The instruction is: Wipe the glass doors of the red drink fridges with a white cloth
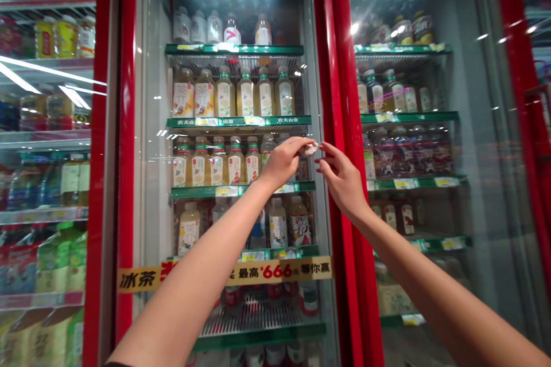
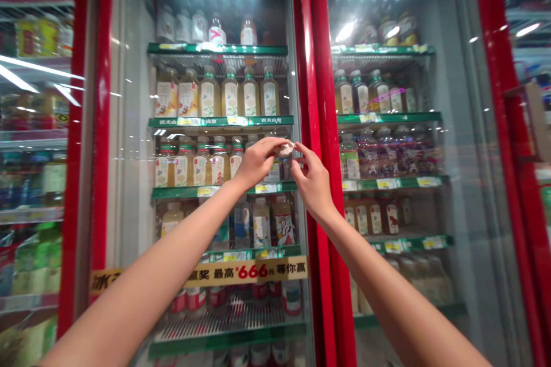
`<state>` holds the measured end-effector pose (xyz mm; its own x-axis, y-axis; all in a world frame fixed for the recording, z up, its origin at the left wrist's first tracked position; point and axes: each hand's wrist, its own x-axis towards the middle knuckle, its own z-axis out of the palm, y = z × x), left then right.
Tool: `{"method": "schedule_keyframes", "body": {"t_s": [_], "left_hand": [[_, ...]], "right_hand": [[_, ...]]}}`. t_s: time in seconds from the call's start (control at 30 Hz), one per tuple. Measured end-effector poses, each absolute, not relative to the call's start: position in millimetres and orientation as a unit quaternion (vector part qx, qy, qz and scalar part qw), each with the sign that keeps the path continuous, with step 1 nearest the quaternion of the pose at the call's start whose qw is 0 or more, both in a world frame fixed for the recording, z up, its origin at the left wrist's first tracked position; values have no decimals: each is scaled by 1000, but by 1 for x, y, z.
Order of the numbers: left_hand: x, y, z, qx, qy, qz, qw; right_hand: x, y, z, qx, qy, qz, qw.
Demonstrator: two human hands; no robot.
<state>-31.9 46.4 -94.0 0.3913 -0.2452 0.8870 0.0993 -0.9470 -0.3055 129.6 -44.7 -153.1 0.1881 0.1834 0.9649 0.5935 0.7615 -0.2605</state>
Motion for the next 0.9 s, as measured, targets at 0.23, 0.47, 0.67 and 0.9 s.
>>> {"method": "schedule_keyframes", "body": {"t_s": [0.23,0.47,0.67,0.9], "left_hand": [[-23,37,-92,-786,50,-608,97],[-57,36,-104,-803,28,-556,213],[-126,50,-124,-771,-87,-512,368],[-165,63,-143,-765,-128,-468,424]], "right_hand": [[98,-20,-110,-195,-627,166,736],[123,-19,-115,-213,-555,-100,798],[123,-8,-126,-323,-568,-368,661],[118,-10,-153,-386,-623,-446,514]]}}
